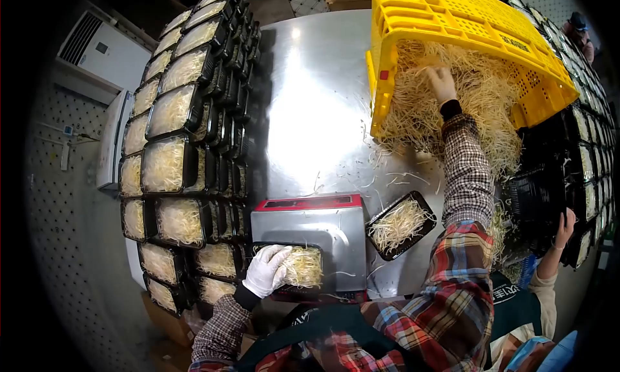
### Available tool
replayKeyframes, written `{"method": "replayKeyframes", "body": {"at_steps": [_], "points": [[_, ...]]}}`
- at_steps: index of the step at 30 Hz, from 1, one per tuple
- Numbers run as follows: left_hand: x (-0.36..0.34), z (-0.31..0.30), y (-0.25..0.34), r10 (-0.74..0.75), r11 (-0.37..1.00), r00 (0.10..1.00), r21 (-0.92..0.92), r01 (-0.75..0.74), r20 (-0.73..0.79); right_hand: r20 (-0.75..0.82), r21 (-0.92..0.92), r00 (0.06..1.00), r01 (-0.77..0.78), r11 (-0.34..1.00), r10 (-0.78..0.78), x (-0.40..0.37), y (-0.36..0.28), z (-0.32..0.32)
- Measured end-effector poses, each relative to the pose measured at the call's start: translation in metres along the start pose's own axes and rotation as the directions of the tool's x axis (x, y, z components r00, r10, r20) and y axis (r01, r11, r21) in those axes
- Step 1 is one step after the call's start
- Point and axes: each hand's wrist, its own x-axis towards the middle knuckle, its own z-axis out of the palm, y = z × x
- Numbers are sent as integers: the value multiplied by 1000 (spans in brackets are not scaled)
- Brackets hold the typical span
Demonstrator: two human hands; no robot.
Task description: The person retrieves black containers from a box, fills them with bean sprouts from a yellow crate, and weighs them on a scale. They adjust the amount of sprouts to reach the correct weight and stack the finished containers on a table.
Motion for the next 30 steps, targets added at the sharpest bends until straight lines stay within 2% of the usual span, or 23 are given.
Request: {"method": "replayKeyframes", "body": {"at_steps": [1, 2, 4, 6, 8, 9, 10, 11, 13, 14, 16, 17, 18, 20, 21, 22, 23, 24, 25, 26, 28, 29, 30], "points": [[-2, 2, -1, -11, 1000, 1000, 9, 11, 11, -131, 229, 991, 9, 973, 22, -9, -14, 3], [-3, 1, 0, -19, 1000, 1000, 14, 19, 20, -207, -141, 967, 119, 983, -147, -10, -19, -1], [-1, -1, 3, -24, 1000, 1000, 18, 23, 20, -158, -714, 881, 210, 668, -446, 4, -13, -31], [-3, 0, 3, -21, 999, 1000, 28, 21, 7, -37, -945, 805, 164, 282, -592, 16, -7, -57], [-3, -2, 5, 25, 999, 1000, 42, -24, -17, 0, -974, 879, 109, 201, -476, 2, -28, -65], [-5, 1, 3, 39, 999, 998, 35, -37, -46, -25, -956, 950, 69, 286, -313, -15, -54, -69], [-7, 2, 1, 45, 999, 996, 32, -43, -74, -138, -352, 989, -4, 936, -47, -24, -64, -58], [-6, 1, 1, 75, 996, 993, 56, -70, -95, -239, 532, 945, -64, 845, 222, -33, -74, -47], [-14, -5, 4, 93, 994, 991, 66, -87, -95, -123, 417, 988, -31, 908, 90, -69, -74, -35], [-15, -10, 4, 104, 993, 990, 65, -98, -91, 36, 352, 990, -137, 926, 133, -90, -88, -31], [-24, -19, 6, 149, 988, 962, 82, -133, -231, 222, 400, 972, -164, 902, 78, -164, -138, 11], [-29, -22, 3, 127, 992, 944, 20, -127, -304, 309, 357, 951, -128, 925, 12, -210, -169, 34], [-34, -25, -1, 108, 990, 918, -40, -133, -381, 419, 198, 901, -209, 958, 110, -239, -186, 46], [-40, -19, -23, -113, 926, 876, -370, -79, -469, 558, 84, 821, 86, 993, -119, -308, -209, 87], [-41, -18, -23, -260, 834, 822, -547, -74, -507, 652, -60, 757, 94, 994, -32, -336, -216, 100], [-42, -15, -20, -406, 706, 763, -703, -88, -503, 780, -92, 617, 284, 954, -108, -357, -218, 117], [-42, -13, -21, -407, 644, 748, -746, -172, -524, 793, -144, 608, 256, 956, -44, -385, -217, 134], [-41, -9, -16, -424, 508, 738, -812, -286, -525, 839, -111, 513, 488, 866, -182, -405, -204, 152], [-42, -1, -15, -351, 586, 702, -730, -352, -620, 838, -382, 542, 502, 776, 62, -432, -219, 164], [-43, 6, -12, -346, 569, 716, -742, -354, -607, 823, -223, 536, 608, 762, -187, -445, -155, 181], [-47, 20, -6, -336, 534, 742, -766, -358, -580, 869, -316, 458, 807, 499, -190, -470, -176, 193], [-45, 34, -18, -240, 634, 817, -722, -278, -525, 835, -329, 468, 846, 420, -288, -477, -172, 194], [-47, 36, -18, -114, 848, 832, -489, -203, -543, 797, -347, 466, 874, 339, -385, -484, -163, 196]]}}
